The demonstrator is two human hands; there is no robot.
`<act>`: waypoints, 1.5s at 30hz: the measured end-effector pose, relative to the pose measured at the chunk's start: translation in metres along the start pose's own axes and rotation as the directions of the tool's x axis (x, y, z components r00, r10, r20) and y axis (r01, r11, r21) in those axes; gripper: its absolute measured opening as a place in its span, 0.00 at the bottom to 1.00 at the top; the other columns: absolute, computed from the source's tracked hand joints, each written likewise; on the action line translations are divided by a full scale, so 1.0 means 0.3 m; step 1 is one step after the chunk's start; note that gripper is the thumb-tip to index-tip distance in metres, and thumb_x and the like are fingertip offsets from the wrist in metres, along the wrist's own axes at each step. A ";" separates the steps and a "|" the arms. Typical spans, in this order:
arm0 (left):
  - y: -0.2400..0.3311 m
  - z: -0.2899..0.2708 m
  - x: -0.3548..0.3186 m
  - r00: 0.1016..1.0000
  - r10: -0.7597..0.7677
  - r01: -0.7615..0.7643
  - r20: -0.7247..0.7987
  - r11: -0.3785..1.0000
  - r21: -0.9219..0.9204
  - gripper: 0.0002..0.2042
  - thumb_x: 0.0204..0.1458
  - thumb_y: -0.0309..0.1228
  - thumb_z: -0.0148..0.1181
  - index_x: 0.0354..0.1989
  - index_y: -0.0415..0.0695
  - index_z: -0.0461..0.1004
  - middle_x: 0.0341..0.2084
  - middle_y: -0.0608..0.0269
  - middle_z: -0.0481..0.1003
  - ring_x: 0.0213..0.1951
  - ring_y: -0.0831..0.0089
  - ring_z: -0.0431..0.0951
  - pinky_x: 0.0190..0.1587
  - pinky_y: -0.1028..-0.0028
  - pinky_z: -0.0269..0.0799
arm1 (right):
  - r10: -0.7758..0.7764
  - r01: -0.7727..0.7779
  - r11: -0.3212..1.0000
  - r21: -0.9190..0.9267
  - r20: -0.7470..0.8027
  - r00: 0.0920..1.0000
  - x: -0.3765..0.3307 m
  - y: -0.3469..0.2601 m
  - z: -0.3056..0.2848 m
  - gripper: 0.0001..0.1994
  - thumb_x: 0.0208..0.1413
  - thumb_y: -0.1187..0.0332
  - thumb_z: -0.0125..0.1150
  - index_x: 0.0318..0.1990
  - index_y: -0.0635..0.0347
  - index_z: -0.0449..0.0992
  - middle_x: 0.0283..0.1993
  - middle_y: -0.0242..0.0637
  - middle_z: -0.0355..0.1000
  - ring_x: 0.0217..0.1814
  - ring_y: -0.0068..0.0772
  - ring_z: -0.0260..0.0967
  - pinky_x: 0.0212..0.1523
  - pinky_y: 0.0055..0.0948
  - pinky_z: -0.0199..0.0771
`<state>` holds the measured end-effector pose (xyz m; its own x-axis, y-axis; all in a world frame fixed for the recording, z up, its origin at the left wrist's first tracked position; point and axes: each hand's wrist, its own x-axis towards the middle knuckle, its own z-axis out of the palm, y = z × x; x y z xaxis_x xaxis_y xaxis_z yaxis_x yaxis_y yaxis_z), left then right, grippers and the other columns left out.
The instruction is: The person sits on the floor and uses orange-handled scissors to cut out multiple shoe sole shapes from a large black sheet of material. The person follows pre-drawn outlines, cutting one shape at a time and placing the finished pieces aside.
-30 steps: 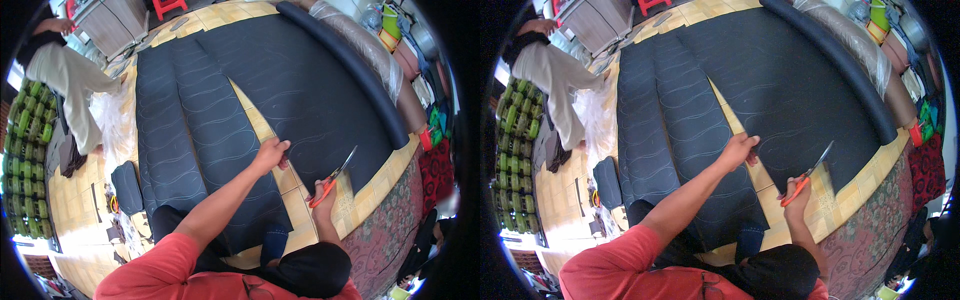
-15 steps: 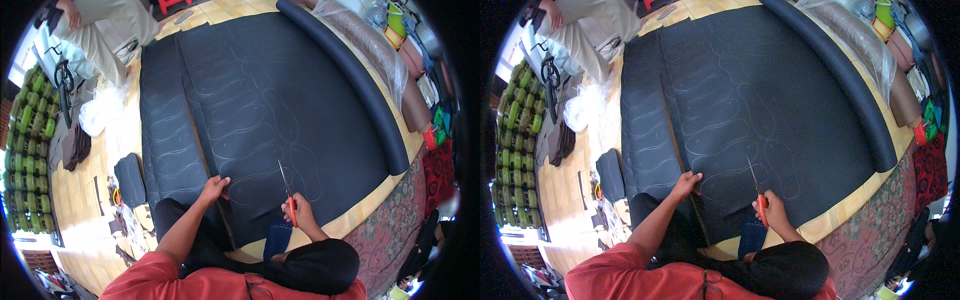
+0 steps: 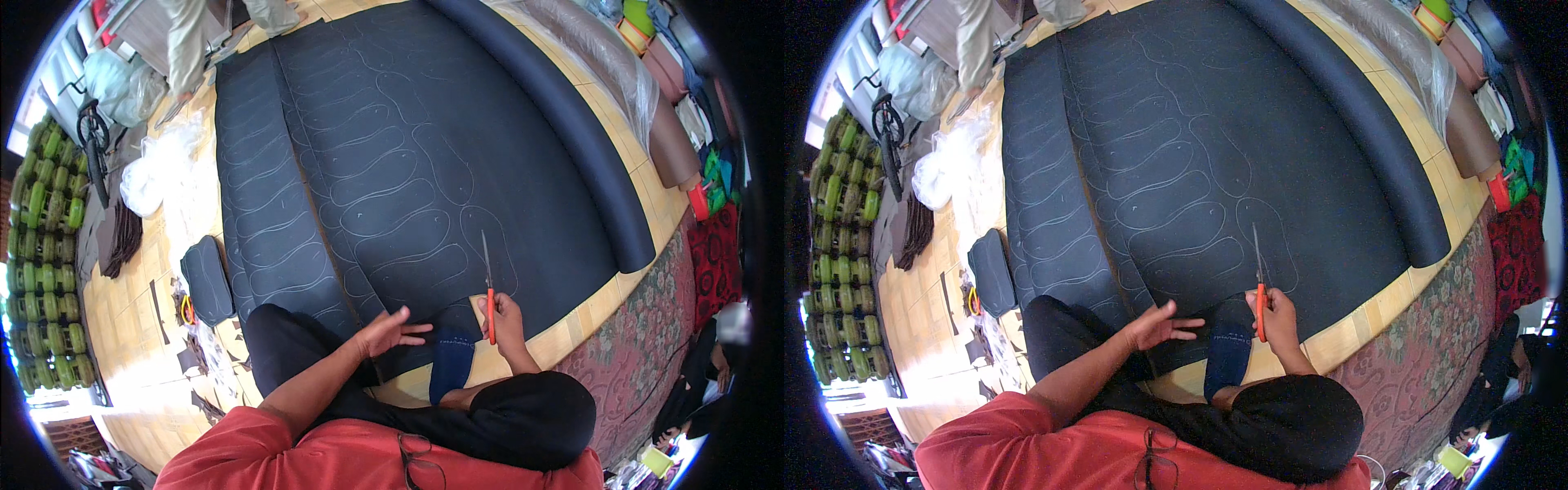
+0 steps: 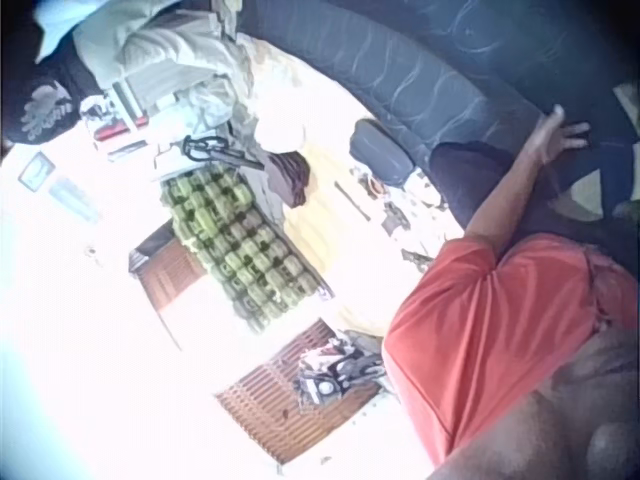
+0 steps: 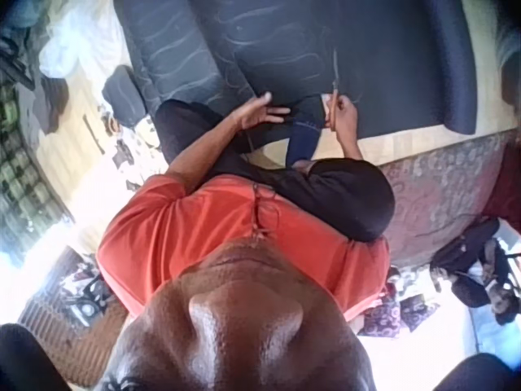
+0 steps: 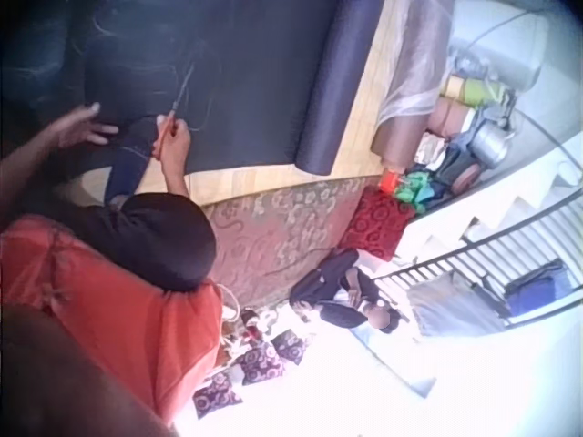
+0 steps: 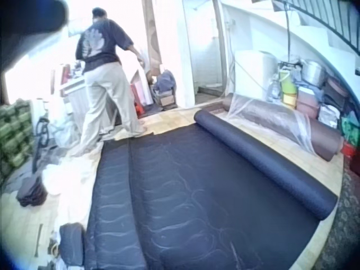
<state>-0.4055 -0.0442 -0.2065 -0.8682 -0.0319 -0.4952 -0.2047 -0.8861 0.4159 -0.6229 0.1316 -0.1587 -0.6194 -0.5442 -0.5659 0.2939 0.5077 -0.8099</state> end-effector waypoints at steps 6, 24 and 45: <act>-0.078 0.079 0.111 0.989 0.148 -0.110 -0.026 0.831 0.545 0.41 0.56 0.47 0.61 0.63 0.28 0.46 0.62 0.38 0.58 0.59 0.54 0.68 0.56 0.59 0.71 | 0.037 -0.035 0.993 0.115 -0.011 0.999 0.004 0.030 -0.017 0.17 0.58 0.55 0.63 0.36 0.63 0.70 0.20 0.30 0.65 0.15 0.20 0.64 0.12 0.20 0.65; -0.227 0.183 0.397 0.884 0.014 -0.042 -0.467 0.998 -0.050 0.17 0.62 0.44 0.51 0.43 0.40 0.72 0.31 0.62 0.74 0.35 0.70 0.76 0.39 0.71 0.75 | 0.240 -0.225 0.970 -0.090 0.233 0.942 -0.154 0.130 -0.231 0.22 0.65 0.48 0.48 0.35 0.62 0.68 0.17 0.28 0.61 0.18 0.20 0.63 0.19 0.21 0.66; -0.174 0.224 0.333 0.918 -0.049 -0.011 -0.394 0.989 -0.148 0.15 0.64 0.42 0.49 0.41 0.41 0.72 0.30 0.62 0.75 0.33 0.70 0.77 0.39 0.72 0.74 | 0.198 -0.176 0.980 -0.094 0.376 0.905 0.038 0.127 -0.184 0.27 0.65 0.44 0.42 0.35 0.65 0.70 0.18 0.28 0.59 0.16 0.21 0.60 0.18 0.23 0.64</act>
<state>-0.5119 0.0301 -0.2265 -0.6086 -0.1686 -0.7754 -0.1260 -0.9442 0.3042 -0.6590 0.1814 -0.1874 -0.2287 -0.6429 -0.7310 0.3280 0.6561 -0.6797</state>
